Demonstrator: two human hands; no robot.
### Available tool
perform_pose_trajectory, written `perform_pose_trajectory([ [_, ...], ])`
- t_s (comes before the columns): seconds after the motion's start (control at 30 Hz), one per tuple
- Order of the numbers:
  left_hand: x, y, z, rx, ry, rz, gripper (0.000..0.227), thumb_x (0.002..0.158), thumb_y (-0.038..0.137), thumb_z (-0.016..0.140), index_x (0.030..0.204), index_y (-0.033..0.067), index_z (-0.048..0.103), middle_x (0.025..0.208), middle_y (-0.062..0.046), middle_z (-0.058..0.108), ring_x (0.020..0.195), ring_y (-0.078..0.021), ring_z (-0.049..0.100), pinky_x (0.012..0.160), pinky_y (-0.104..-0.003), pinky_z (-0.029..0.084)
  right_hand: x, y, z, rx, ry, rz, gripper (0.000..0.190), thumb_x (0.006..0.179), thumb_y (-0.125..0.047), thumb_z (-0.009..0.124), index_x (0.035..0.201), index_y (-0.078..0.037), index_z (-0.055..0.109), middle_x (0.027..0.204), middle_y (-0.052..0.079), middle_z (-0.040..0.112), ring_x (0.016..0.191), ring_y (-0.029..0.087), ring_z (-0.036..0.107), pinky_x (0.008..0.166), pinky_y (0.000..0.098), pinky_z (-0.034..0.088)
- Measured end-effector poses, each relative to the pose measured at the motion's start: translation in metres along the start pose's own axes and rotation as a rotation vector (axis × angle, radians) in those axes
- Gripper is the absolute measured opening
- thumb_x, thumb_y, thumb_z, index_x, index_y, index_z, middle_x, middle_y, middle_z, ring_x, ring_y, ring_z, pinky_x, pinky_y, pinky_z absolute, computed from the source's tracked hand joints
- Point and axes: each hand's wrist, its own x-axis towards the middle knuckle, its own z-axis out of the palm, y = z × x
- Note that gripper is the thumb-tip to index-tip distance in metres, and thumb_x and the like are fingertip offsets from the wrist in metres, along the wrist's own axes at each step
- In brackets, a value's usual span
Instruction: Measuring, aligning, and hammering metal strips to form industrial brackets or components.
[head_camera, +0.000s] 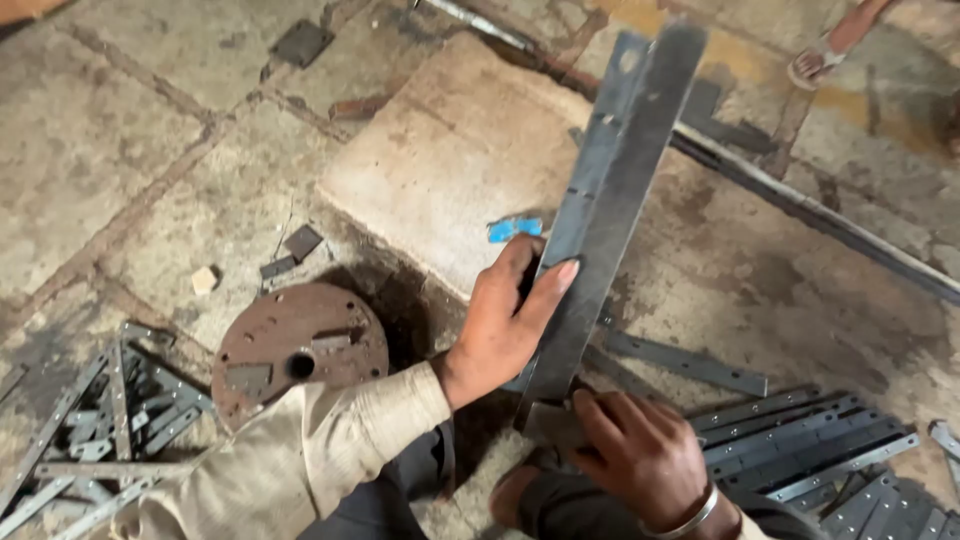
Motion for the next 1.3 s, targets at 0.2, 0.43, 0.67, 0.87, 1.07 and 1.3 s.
perform_pose_trajectory([
  [0.2, 0.002, 0.008, 0.0, 0.003, -0.016, -0.093, 0.025, 0.104, 0.024, 0.063, 0.099, 0.001, 0.055, 0.068, -0.005, 0.047, 0.063, -0.0082, 0.04, 0.054, -0.03, 0.04, -0.005, 0.004, 0.009, 0.0, 0.031, -0.034, 0.058, 0.061, -0.03, 0.088, 0.111, -0.006, 0.068, 0.09, 0.008, 0.07, 0.075, 0.026, 0.072, 0.061, 0.0396, 0.057],
  [0.43, 0.003, 0.009, -0.001, -0.031, -0.055, -0.14, 0.023, 0.105, 0.024, 0.062, 0.099, 0.0026, 0.056, 0.07, -0.002, 0.049, 0.066, -0.0072, 0.04, 0.055, -0.031, 0.04, -0.012, 0.011, 0.021, 0.007, -0.022, -0.003, 0.058, 0.065, -0.032, 0.09, 0.113, -0.007, 0.068, 0.09, 0.008, 0.07, 0.073, 0.026, 0.072, 0.062, 0.0409, 0.059],
  [0.67, 0.017, -0.016, -0.004, 0.076, -0.003, -0.143, 0.034, 0.107, 0.035, 0.059, 0.098, 0.0023, 0.053, 0.073, -0.005, 0.045, 0.067, -0.0128, 0.043, 0.058, -0.033, 0.042, 0.001, 0.013, 0.018, 0.061, 0.053, 0.062, 0.05, 0.068, -0.031, 0.087, 0.108, -0.008, 0.071, 0.095, 0.009, 0.073, 0.069, 0.026, 0.072, 0.059, 0.0389, 0.059],
  [0.87, 0.067, -0.03, -0.102, -0.297, 0.267, -0.185, 0.026, 0.102, 0.026, 0.065, 0.098, 0.0013, 0.059, 0.081, -0.005, 0.061, 0.067, -0.0172, 0.056, 0.059, -0.036, 0.048, -0.012, 0.056, 0.039, 0.1, 0.011, 0.246, 0.048, 0.078, -0.037, 0.083, 0.113, -0.007, 0.071, 0.1, 0.014, 0.075, 0.08, 0.029, 0.074, 0.069, 0.0391, 0.06],
  [1.07, -0.06, -0.121, -0.229, -0.499, 0.567, -0.431, 0.029, 0.105, 0.024, 0.063, 0.088, 0.0005, 0.058, 0.073, -0.008, 0.056, 0.058, -0.0189, 0.057, 0.053, -0.037, 0.046, -0.021, 0.108, 0.069, 0.134, -0.263, 0.603, 0.047, 0.086, -0.042, 0.082, 0.114, -0.005, 0.073, 0.086, 0.014, 0.073, 0.074, 0.029, 0.074, 0.067, 0.0405, 0.058],
  [1.3, -0.35, -0.267, -0.294, -0.574, 1.299, -0.706, 0.013, 0.094, 0.009, 0.062, 0.083, 0.006, 0.055, 0.065, -0.003, 0.05, 0.048, -0.016, 0.044, 0.042, -0.034, 0.034, -0.105, 0.342, 0.232, 0.27, -0.259, 0.038, 0.027, 0.084, -0.012, 0.079, 0.105, 0.0, 0.067, 0.074, 0.012, 0.065, 0.062, 0.018, 0.068, 0.065, 0.0348, 0.055],
])
